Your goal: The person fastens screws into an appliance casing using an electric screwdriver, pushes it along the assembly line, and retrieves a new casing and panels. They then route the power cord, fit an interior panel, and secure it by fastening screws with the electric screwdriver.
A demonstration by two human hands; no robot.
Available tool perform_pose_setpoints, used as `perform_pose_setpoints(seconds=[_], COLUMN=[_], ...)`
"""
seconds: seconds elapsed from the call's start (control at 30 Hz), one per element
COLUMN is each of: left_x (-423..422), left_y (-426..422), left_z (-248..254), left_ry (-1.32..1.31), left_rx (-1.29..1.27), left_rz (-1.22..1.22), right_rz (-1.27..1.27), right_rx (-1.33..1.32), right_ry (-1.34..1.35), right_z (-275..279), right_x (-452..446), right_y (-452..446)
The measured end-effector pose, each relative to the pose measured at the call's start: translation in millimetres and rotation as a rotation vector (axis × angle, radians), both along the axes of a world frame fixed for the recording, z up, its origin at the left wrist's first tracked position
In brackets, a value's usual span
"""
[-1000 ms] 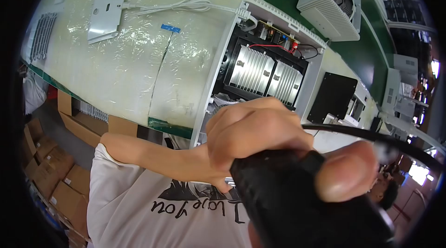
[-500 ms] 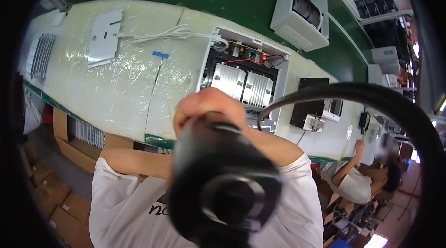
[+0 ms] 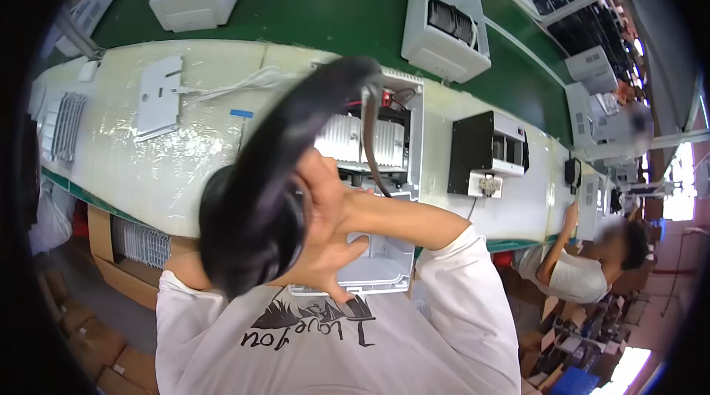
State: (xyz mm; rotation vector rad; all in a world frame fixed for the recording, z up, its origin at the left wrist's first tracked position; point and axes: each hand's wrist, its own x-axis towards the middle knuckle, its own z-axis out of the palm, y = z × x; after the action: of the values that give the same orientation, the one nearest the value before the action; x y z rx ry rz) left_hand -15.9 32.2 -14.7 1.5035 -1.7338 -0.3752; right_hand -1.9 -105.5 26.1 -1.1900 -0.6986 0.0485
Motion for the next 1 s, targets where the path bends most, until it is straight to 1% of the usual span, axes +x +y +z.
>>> perform_pose_setpoints(seconds=[0.03, 0.1, 0.13, 0.17, 0.23, 0.27, 0.3, 0.4, 0.47, 0.57, 0.67, 0.77, 0.83, 0.87, 1.0], left_x=[-2.9, -9.7, -6.5, -3.8, -9.9, -8.3, -6.7, -6.0, -5.5, -4.4, -3.2, 3.9, 12.8, 20.8, 44.1], left_y=[0.6, -2.7, 0.4, 2.1, -3.5, -4.4, -4.7, -6.6, -7.5, -11.3, -17.3, -28.4, -42.2, -51.8, -86.8], left_z=[-2.4, -14.6, -9.8, -5.3, -10.6, -8.6, -5.3, -3.9, -1.3, 1.5, 7.6, 13.0, 15.7, 18.5, 15.0], left_ry=[-0.027, 0.093, 0.074, 0.06, -0.015, -0.072, -0.135, -0.114, -0.099, -0.061, -0.082, -0.085, -0.108, -0.124, -0.212], left_rx=[-0.055, 0.023, 0.145, 0.264, 0.208, 0.171, 0.135, 0.084, 0.106, 0.135, 0.188, 0.269, 0.266, 0.264, 0.234], left_rz=[0.045, -0.006, -0.044, -0.08, -0.011, 0.012, 0.029, 0.048, 0.034, 0.03, 0.022, -0.002, 0.024, 0.031, 0.082], right_rz=[0.019, -0.04, -0.066, -0.129, -0.253, -0.335, -0.418, -0.745, -0.947, -1.159, -1.48, -1.678, -1.747, -1.777, -1.814], right_rx=[-0.032, -0.109, -0.143, -0.053, 0.117, 0.191, 0.226, 0.195, 0.16, 0.109, 0.047, -0.024, -0.015, 0.03, 0.071], right_ry=[-0.026, 0.14, 0.225, 0.203, 0.141, -0.2, -0.371, -0.549, -0.584, -0.591, -0.536, -0.505, -0.496, -0.504, -0.483], right_z=[-0.3, 18.1, 28.1, 44.6, 78.6, 85.5, 93.7, 118.3, 124.3, 114.3, 86.1, 58.5, 46.2, 41.4, 28.8], right_x=[3.1, -8.9, -14.1, -21.0, -34.3, -28.6, -33.3, -78.0, -112.8, -166.3, -217.6, -256.0, -260.5, -258.3, -254.3], right_y=[-2.1, -11.5, -15.8, -14.9, -12.0, -12.3, -18.1, -63.0, -98.1, -140.4, -179.4, -206.3, -211.1, -214.3, -224.4])
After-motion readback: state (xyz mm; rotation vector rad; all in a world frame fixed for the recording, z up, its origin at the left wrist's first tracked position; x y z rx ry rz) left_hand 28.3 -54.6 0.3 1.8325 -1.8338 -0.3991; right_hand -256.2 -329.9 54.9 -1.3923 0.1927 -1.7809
